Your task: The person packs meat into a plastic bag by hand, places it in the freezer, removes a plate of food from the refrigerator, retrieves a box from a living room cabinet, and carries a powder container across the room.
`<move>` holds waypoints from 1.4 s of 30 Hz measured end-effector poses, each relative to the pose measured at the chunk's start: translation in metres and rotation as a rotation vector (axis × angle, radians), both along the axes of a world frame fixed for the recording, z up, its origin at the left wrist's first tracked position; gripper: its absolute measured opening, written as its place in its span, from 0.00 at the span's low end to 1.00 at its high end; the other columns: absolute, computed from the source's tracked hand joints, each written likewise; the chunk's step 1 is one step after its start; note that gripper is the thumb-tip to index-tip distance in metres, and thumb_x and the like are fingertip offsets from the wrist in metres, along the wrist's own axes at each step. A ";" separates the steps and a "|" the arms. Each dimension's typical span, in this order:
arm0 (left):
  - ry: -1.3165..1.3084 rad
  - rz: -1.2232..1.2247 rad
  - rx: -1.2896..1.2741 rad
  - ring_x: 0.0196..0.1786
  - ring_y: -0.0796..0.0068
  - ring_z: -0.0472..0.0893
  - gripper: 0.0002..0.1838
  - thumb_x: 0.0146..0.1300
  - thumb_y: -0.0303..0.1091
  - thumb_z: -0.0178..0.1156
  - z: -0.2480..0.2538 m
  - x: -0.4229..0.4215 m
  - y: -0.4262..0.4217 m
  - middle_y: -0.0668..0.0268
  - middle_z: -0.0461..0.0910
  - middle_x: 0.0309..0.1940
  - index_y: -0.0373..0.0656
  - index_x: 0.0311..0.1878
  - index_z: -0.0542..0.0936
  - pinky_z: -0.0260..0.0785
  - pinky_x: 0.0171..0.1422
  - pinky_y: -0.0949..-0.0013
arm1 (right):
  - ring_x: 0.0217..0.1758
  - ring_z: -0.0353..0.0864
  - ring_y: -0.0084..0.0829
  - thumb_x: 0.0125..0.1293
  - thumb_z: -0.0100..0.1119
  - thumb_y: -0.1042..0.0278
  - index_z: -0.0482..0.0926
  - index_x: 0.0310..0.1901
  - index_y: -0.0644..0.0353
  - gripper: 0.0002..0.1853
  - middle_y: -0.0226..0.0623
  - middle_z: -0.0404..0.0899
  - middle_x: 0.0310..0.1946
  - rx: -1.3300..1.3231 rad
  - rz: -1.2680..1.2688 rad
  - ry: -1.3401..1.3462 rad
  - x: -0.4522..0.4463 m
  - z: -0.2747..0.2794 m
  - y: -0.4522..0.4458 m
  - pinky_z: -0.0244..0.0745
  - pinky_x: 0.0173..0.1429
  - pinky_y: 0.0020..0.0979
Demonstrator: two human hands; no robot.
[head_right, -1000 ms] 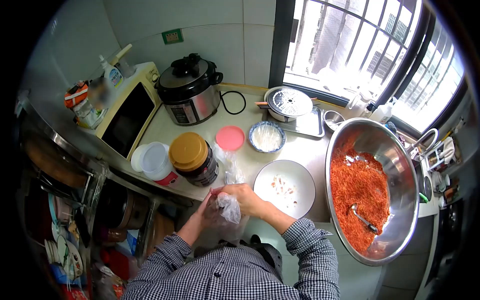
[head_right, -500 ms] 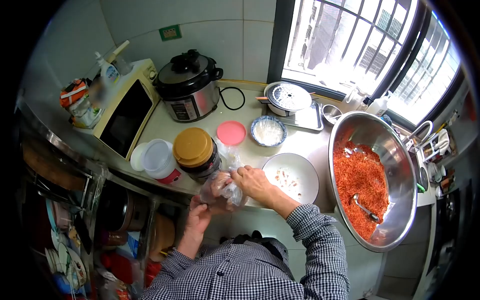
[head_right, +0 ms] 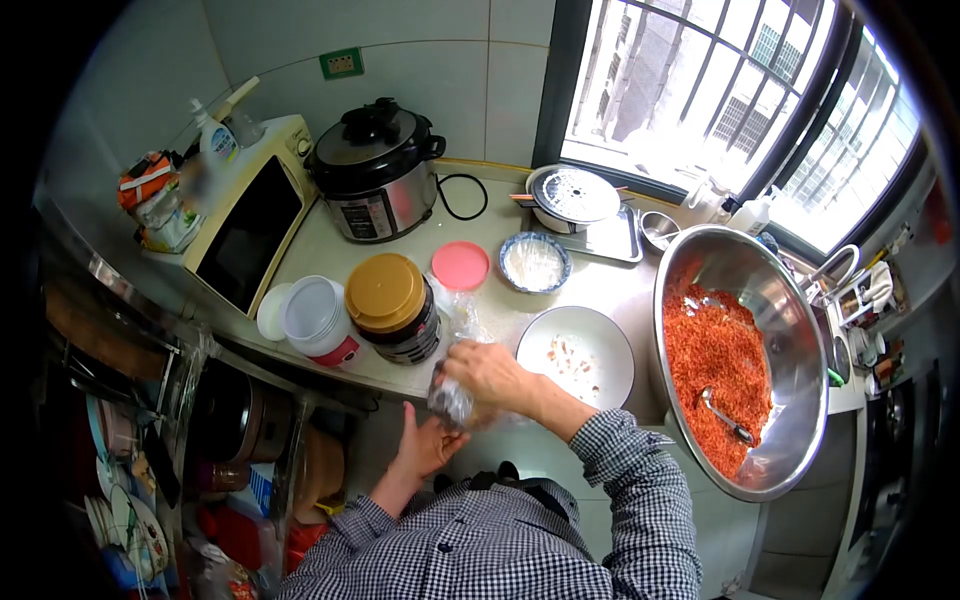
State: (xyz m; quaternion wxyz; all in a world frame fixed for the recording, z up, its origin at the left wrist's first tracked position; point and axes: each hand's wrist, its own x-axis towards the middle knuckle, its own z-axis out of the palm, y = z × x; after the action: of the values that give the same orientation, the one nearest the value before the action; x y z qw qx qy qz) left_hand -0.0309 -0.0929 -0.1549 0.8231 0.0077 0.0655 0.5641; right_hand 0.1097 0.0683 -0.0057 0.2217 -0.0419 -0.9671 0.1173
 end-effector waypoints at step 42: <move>1.355 -0.077 -0.325 0.20 0.76 0.77 0.06 0.50 0.32 0.58 0.125 0.044 0.085 0.67 0.79 0.19 0.42 0.22 0.76 0.67 0.27 0.75 | 0.24 0.75 0.20 0.62 0.54 0.74 0.75 0.35 0.64 0.03 0.32 0.77 0.23 -1.149 -0.726 0.559 0.035 -0.064 -0.081 0.71 0.24 0.23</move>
State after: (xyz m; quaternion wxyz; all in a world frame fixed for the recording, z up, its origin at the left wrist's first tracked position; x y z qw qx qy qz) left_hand 0.0132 -0.0080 -0.0299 0.6111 0.2370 0.6477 0.3885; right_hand 0.1443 -0.0126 -0.0695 0.4282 -0.4376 -0.5856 0.5312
